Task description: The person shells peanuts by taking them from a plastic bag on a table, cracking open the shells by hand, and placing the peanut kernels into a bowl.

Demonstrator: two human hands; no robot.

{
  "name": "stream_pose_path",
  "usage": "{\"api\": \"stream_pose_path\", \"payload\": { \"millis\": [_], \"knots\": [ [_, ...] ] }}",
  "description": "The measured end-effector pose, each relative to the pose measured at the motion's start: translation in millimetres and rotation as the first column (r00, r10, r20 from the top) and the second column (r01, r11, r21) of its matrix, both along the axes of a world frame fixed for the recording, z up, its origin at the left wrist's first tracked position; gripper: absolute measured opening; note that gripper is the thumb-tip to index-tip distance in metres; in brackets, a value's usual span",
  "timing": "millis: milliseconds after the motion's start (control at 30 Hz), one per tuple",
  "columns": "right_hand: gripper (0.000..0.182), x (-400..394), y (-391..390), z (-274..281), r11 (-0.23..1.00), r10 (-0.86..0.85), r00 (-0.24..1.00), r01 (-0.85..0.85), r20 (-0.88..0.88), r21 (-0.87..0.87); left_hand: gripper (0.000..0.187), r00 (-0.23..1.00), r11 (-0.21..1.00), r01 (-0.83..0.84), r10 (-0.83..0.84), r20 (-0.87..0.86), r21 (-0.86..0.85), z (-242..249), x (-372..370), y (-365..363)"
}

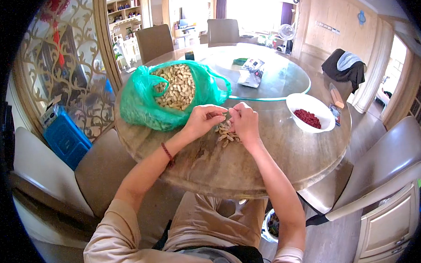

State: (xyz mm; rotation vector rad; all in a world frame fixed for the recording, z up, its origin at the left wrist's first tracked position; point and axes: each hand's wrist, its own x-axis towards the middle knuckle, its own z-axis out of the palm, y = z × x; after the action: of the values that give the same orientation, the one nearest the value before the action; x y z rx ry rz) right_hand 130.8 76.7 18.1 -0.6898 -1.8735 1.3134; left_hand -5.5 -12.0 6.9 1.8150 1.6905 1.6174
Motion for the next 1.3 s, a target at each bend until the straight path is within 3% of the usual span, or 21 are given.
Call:
{"api": "stream_pose_path", "payload": {
  "millis": [67,100,167,200,267,300,333,400,467,567,633,733,833,967,1033,1067,1100,1133,1167,1233,1300],
  "knots": [
    [0.017,0,1,1,0.911,-0.124,0.987,0.071,0.105,0.407,0.02,0.998,1.0,-0.003,0.002,-0.063,-0.015,-1,-2,1],
    [0.017,0,4,-2,0.911,-0.121,0.987,0.068,0.106,0.406,0.02,0.998,1.0,-0.005,0.004,-0.061,-0.016,-2,-1,1],
    [0.019,-2,16,-11,0.73,-0.254,0.967,0.181,0.016,0.659,0.018,0.999,1.0,0.023,-0.022,-0.049,0.005,-3,0,3],
    [0.019,-1,17,-9,0.73,-0.245,0.969,0.175,0.015,0.661,0.018,0.999,1.0,0.013,-0.013,-0.05,0.008,0,2,1],
    [0.02,-1,17,-5,0.801,-0.244,0.97,0.211,-0.017,0.56,0.016,0.971,0.998,-0.032,0.042,-0.237,0.047,6,3,-5],
    [0.02,2,14,1,0.853,-0.201,0.98,0.18,-0.01,0.49,0.013,0.946,0.983,-0.029,0.085,-0.312,0.181,8,1,-7],
    [0.02,1,16,-1,0.853,-0.189,0.982,0.171,-0.013,0.493,0.013,0.944,0.982,-0.04,0.098,-0.314,0.186,11,-5,-7],
    [0.019,-2,22,-6,0.973,-0.106,0.991,0.119,-0.078,0.196,0.01,0.873,0.877,-0.113,0.311,-0.374,0.466,21,-20,-6],
    [0.014,-2,20,-4,0.988,-0.055,0.991,0.072,-0.121,0.137,0.006,0.777,0.806,-0.287,0.511,-0.366,0.517,25,-46,-8],
    [0.011,-1,20,-2,1.0,0.005,0.974,-0.01,-0.225,-0.021,0.006,0.675,0.771,-0.452,0.624,-0.394,0.448,23,-78,-12],
    [0.012,-1,21,-2,0.982,0.036,0.951,-0.091,-0.308,-0.165,0.012,0.672,0.769,-0.633,0.603,-0.43,0.092,25,-83,-17],
    [0.012,0,21,0,0.973,0.013,0.949,-0.084,-0.314,-0.214,0.01,0.668,0.737,-0.669,0.542,-0.51,-0.094,26,-78,-24],
    [0.012,0,21,1,0.979,0.017,0.952,-0.078,-0.304,-0.19,0.009,0.551,0.728,-0.684,0.556,-0.623,0.045,26,-69,-28],
    [0.013,0,24,-2,0.969,0.014,0.943,-0.095,-0.333,-0.228,0.007,0.549,0.751,-0.652,0.566,-0.616,0.109,21,-81,-22],
    [0.012,1,26,-1,0.898,-0.008,0.905,-0.182,-0.426,-0.401,0.006,0.796,0.849,-0.52,0.521,-0.308,0.091,27,-78,-23],
    [0.012,2,27,-1,0.898,-0.009,0.905,-0.18,-0.426,-0.401,0.006,0.797,0.85,-0.519,0.519,-0.308,0.091,28,-75,-23],
    [0.011,3,29,-1,0.84,0.03,0.89,-0.269,-0.455,-0.472,0.009,0.952,0.949,-0.305,0.302,0.044,0.08,32,-65,-25],
    [0.01,4,30,-1,0.768,0.064,0.87,-0.355,-0.488,-0.533,0.013,0.924,0.985,-0.081,0.018,0.381,0.15,36,-57,-26],
    [0.01,4,31,-2,0.769,0.059,0.87,-0.353,-0.49,-0.533,0.013,0.925,0.986,-0.077,0.015,0.379,0.149,37,-53,-26],
    [0.009,3,29,-3,0.706,0.09,0.894,-0.368,-0.438,-0.606,0.02,0.736,0.965,0.213,-0.262,0.624,0.155,35,-45,-25],
    [0.008,4,27,-3,0.752,0.182,0.901,-0.386,-0.395,-0.535,0.021,0.688,0.95,0.277,-0.303,0.659,0.147,33,-35,-20]
  ]
}}
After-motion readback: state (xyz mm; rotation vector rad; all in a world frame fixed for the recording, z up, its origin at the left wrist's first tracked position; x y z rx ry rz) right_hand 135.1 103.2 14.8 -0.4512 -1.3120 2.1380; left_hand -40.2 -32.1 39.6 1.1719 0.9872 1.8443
